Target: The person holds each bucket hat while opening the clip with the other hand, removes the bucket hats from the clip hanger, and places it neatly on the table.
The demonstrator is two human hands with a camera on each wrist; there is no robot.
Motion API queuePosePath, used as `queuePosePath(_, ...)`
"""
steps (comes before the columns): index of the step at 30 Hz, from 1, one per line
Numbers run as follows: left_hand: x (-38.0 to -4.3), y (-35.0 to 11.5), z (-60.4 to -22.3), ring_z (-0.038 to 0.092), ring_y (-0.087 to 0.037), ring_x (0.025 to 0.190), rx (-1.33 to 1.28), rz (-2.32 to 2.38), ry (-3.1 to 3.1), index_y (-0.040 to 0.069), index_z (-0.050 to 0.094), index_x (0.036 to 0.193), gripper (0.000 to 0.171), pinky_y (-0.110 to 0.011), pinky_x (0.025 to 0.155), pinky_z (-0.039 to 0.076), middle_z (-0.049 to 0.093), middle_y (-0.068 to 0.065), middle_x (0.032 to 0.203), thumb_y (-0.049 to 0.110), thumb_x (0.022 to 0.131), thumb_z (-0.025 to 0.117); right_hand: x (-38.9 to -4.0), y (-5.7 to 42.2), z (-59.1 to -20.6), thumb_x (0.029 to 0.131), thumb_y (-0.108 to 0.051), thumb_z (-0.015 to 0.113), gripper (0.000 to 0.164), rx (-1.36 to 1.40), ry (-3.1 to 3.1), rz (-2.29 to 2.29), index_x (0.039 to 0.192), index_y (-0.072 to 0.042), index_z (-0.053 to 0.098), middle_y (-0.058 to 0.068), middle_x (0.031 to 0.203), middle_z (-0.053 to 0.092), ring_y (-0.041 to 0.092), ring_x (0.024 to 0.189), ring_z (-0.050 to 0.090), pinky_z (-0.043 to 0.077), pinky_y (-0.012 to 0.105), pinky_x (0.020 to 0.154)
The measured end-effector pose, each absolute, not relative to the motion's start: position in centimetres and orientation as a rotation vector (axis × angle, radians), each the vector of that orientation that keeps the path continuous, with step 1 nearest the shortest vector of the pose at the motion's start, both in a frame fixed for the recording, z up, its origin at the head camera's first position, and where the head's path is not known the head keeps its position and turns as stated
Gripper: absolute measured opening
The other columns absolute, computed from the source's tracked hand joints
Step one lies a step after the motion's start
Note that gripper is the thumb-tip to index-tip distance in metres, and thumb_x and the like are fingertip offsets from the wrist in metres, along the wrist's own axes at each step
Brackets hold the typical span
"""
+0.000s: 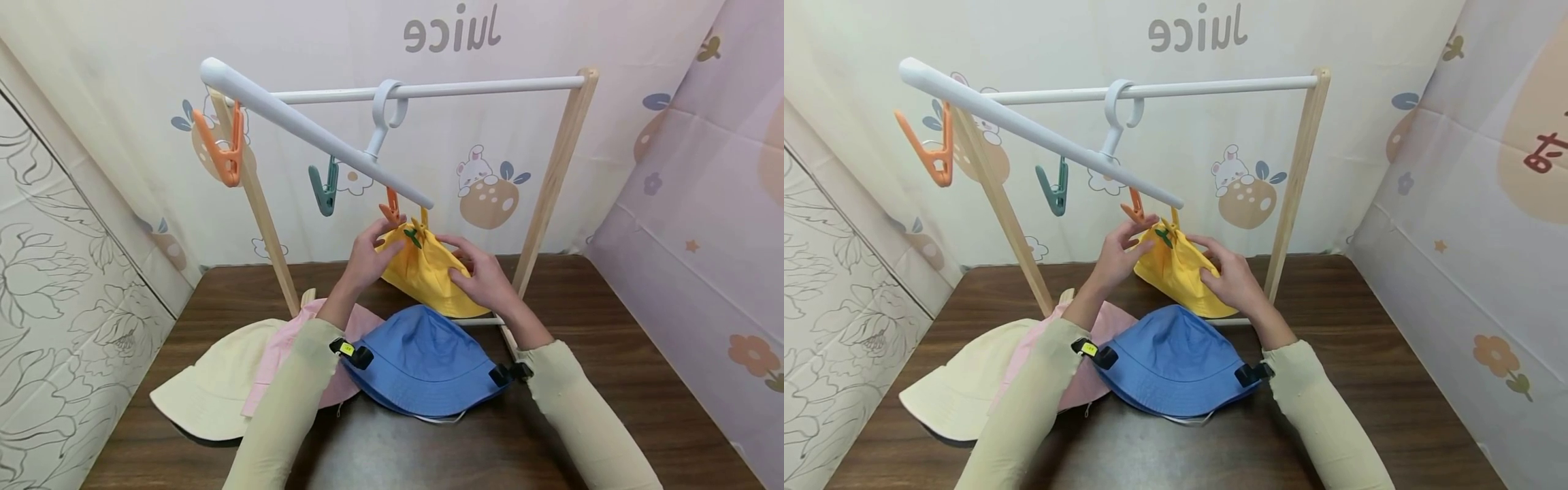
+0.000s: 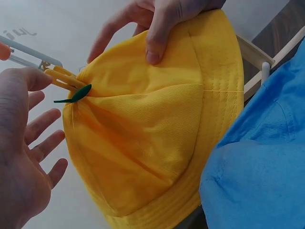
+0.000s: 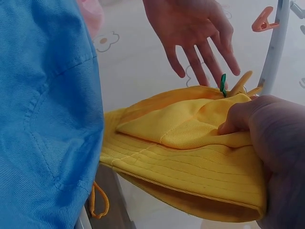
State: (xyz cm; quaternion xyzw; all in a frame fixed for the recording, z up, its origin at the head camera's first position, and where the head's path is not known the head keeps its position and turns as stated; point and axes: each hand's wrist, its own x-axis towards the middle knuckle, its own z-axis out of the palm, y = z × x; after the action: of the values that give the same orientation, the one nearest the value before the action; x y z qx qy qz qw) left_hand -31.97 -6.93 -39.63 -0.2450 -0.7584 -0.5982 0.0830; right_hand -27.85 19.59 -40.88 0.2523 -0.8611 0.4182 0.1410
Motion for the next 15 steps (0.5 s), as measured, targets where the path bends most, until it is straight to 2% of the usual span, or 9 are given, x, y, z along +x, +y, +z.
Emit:
queuePosePath(4, -32.2, -6.7, -39.5, 0.054, -0.038, 0.160, -0.722, -1.794, -2.270, 0.007, 0.061, 0.159, 0.048, -0.067, 0.135, 0.037, 0.065, -0.014, 0.165, 0.014, 0.112, 0.069, -27.8, 19.6, -40.9, 0.098, 0.009, 0.064, 0.065, 0.733, -2.486, 1.207, 0.160, -0.011, 0.060, 0.030, 0.117, 0.080, 0.026, 0.079, 0.068, 0.045, 0.023, 0.062)
queuePosePath(7, -32.5, -6.6, -39.4, 0.054, -0.039, 0.160, -0.735, -1.790, -2.260, 0.005, 0.061, 0.159, 0.048, -0.069, 0.136, 0.036, 0.065, -0.016, 0.164, 0.013, 0.112, 0.069, -27.8, 19.5, -40.9, 0.098, 0.009, 0.064, 0.065, 0.734, -2.494, 1.205, 0.160, -0.011, 0.060, 0.029, 0.116, 0.080, 0.023, 0.076, 0.067, 0.044, 0.023, 0.061)
queuePosePath(15, -33.2, -6.0, -39.3, 0.054, -0.038, 0.160, -0.753, -1.787, -2.251, 0.005, 0.061, 0.159, 0.049, -0.067, 0.136, 0.037, 0.066, -0.016, 0.164, 0.011, 0.111, 0.070, -27.9, 19.6, -40.9, 0.099, 0.008, 0.064, 0.064, 0.729, -2.494, 1.173, 0.160, -0.012, 0.061, 0.026, 0.110, 0.080, 0.009, 0.059, 0.048, 0.036, 0.024, 0.056)
